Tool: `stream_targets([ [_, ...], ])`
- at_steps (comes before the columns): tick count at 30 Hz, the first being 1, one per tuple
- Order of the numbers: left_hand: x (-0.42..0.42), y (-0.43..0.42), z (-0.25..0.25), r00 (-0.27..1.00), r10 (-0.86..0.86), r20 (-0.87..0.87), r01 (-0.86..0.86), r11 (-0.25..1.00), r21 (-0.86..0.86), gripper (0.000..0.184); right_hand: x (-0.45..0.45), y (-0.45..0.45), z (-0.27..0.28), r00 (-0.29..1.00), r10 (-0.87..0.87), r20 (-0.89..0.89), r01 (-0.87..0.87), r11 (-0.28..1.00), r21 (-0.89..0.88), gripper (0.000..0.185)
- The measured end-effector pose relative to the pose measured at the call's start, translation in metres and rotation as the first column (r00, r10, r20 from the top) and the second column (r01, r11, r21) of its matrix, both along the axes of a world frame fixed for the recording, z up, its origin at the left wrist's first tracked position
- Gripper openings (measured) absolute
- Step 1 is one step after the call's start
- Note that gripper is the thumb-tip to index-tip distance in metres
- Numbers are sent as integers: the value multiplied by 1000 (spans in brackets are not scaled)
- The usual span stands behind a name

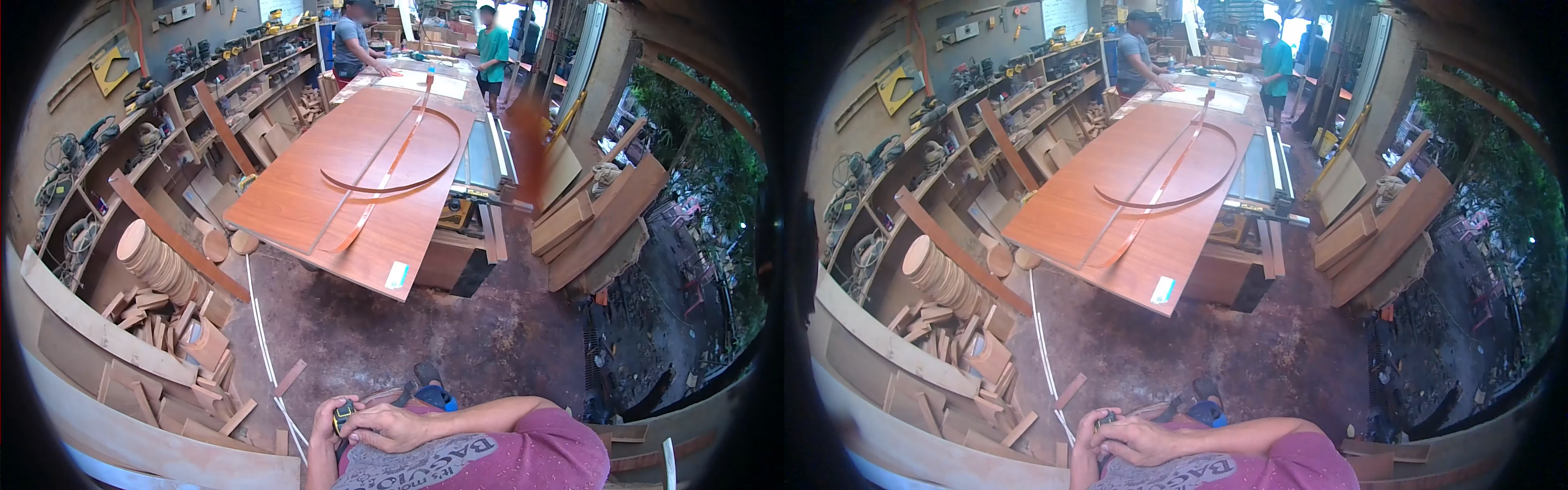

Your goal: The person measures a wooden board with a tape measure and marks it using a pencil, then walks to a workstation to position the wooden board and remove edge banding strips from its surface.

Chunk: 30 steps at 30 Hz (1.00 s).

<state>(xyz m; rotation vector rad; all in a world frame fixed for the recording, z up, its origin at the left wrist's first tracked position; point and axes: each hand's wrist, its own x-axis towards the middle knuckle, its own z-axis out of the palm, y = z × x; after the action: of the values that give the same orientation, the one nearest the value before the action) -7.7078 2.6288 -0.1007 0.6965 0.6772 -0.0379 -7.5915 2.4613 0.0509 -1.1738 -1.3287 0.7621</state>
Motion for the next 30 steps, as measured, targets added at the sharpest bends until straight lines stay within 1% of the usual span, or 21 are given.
stream_targets([
  [1,-1,0,0,1000,0,0,0,1000,-8,36,-1,0,0,1000,2,-26,-1,1000,10,12],
  [4,-2,-2,2,1000,21,19,-21,1000,-17,36,0,0,1,999,20,-37,-22,999,-35,12],
  [10,-3,-3,5,1000,30,-5,-30,999,-15,36,-1,2,-2,1000,6,-21,-6,1000,-6,15],
  [13,-3,-4,4,999,39,21,-39,999,-12,36,1,0,0,1000,6,0,-6,999,-47,16],
  [16,-4,-6,3,998,38,50,-40,999,33,36,-2,0,-15,1000,-19,-9,18,998,-64,17],
  [19,-4,-3,-4,998,35,53,-38,997,60,36,-1,2,-19,999,-42,33,43,999,-17,19],
  [20,-2,-5,6,998,29,51,-30,999,32,36,1,0,-10,999,-18,28,20,997,-79,20],
  [23,-1,-6,14,999,34,35,-36,997,61,35,0,1,-6,998,-55,-33,52,994,-92,21],
  [26,-3,-1,-4,999,17,52,-23,993,113,35,1,2,-8,998,-66,-19,64,993,-96,21],
  [29,-3,0,-7,995,53,85,-55,998,21,35,3,4,-14,997,-77,5,77,991,-108,22],
  [30,-1,0,-6,995,53,84,-56,998,31,35,3,4,-16,997,-81,8,81,991,-109,23],
])
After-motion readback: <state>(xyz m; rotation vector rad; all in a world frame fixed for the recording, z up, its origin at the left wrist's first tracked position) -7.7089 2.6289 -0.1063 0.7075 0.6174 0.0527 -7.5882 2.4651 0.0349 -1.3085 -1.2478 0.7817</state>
